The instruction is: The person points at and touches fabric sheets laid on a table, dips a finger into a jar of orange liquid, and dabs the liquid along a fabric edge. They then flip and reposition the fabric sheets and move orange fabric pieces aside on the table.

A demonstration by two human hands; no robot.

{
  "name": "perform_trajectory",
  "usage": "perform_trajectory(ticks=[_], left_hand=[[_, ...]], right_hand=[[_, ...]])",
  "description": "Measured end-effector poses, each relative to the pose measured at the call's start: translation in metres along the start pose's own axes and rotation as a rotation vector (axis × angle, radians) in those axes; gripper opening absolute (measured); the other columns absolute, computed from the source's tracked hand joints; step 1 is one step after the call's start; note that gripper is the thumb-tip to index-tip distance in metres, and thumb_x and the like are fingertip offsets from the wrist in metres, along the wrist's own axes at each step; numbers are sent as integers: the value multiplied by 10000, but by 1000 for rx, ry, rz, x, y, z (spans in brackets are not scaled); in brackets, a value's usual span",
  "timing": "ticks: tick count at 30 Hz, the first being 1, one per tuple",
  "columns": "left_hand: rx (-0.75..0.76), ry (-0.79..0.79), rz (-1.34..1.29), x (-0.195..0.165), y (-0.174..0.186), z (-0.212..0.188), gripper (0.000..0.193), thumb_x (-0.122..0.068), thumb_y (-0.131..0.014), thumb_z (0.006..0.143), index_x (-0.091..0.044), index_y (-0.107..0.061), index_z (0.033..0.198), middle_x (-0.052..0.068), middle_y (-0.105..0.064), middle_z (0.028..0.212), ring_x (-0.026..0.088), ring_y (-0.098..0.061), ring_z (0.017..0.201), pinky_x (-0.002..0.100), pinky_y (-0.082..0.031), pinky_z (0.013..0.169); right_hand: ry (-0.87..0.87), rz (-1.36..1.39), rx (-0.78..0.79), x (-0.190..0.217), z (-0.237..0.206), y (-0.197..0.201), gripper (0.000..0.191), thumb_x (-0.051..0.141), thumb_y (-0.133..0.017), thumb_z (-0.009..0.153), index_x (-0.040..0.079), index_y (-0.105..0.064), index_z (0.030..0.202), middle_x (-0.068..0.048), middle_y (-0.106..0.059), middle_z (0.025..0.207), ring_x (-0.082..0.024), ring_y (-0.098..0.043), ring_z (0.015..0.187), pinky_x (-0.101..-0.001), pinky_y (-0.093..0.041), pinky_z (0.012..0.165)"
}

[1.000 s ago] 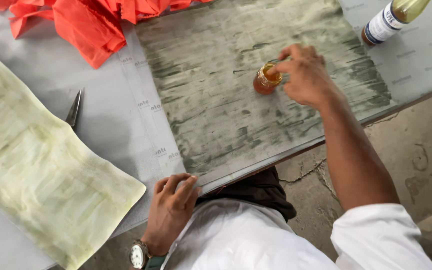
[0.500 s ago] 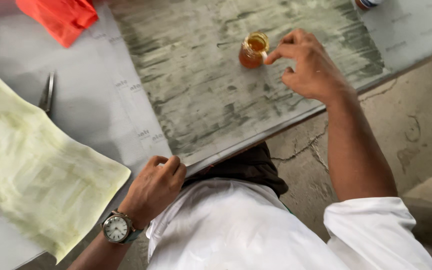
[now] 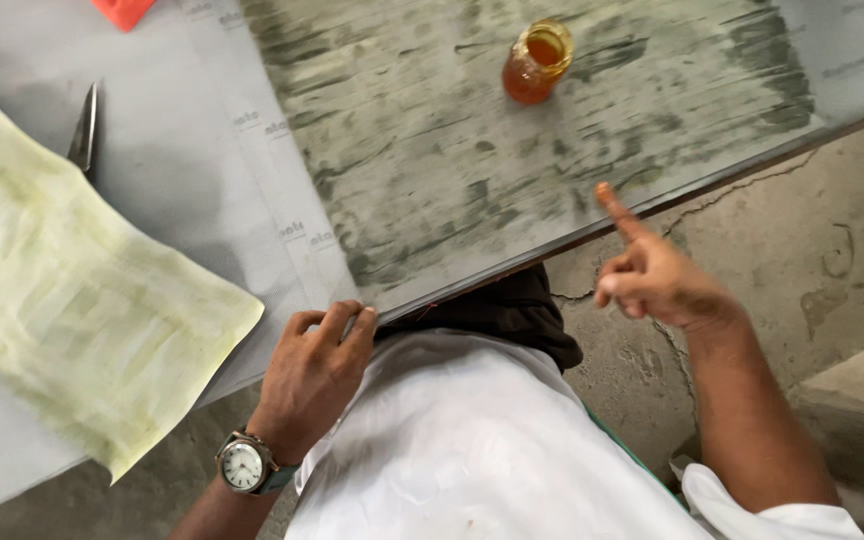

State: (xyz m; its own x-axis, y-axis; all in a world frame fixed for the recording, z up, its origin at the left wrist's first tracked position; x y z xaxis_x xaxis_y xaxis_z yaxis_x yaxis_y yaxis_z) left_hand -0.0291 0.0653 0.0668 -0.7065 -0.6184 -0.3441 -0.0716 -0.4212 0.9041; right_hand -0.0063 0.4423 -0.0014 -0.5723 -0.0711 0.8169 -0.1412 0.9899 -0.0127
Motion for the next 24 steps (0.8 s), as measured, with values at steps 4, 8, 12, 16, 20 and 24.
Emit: perform_trajectory(ticks=[4, 8, 12, 16, 20, 24], left_hand=[[35, 87, -3, -1, 1, -11, 326, -84, -702, 892, 11, -680, 1203, 95, -686, 1099, 206, -659, 829, 405, -522, 829], [-49, 82, -40, 3, 3, -19, 294, -117, -707, 929, 2, -675, 1196, 97, -680, 1111, 221, -679, 885, 398, -513, 829], [-193, 159, -179, 18, 6, -29, 276, -147, -754, 925, -22, -684, 1162, 94, -675, 1099, 270, -678, 896, 398, -537, 821], [-235, 309, -382, 36, 4, -42, 263, -143, -777, 922, -13, -700, 1138, 126, -674, 1099, 256, -691, 796, 372, -574, 719], [-309, 339, -452, 44, 3, -50, 244, -150, -789, 922, -21, -711, 1114, 117, -684, 1071, 249, -704, 768, 346, -579, 671], [-339, 334, -473, 49, -2, -54, 239, -154, -786, 929, -29, -712, 1118, 107, -689, 1077, 230, -707, 781, 341, -587, 682]], right_hand=[[-204, -411, 41, 20, 1, -75, 1195, 117, -709, 747, 468, -18, 1657, -86, -703, 660, -119, -524, 464, -297, -499, 445], [-230, -644, 96, 50, -2, -134, 1161, 156, -696, 756, 487, 3, 1621, -92, -679, 662, -144, -533, 527, -312, -512, 539], [-210, -911, 128, 69, 6, -177, 1200, 184, -707, 744, 499, 35, 1633, -85, -739, 695, -196, -649, 593, -335, -566, 685], [-202, -1005, 178, 76, 10, -213, 1190, 161, -673, 743, 502, 30, 1640, -113, -763, 721, -242, -716, 629, -356, -598, 747], [-192, -1199, 187, 79, 15, -238, 1144, 161, -652, 765, 480, 51, 1609, -146, -722, 687, -294, -699, 616, -397, -598, 739], [-159, -1335, 187, 78, 24, -251, 1111, 174, -631, 798, 456, 57, 1623, -178, -655, 627, -321, -670, 588, -432, -593, 691]])
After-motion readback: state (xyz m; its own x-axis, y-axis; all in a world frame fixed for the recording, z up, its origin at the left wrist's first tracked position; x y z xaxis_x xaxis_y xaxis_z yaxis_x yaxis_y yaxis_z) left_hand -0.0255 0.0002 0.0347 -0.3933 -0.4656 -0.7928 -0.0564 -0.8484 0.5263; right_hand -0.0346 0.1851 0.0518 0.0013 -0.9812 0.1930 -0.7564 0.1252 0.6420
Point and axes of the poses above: each hand's wrist, its own z-axis towards the middle knuckle, its own y-axis out of the back of the hand, x = y × z, the point moved 6 cm from there along z, towards the middle knuckle
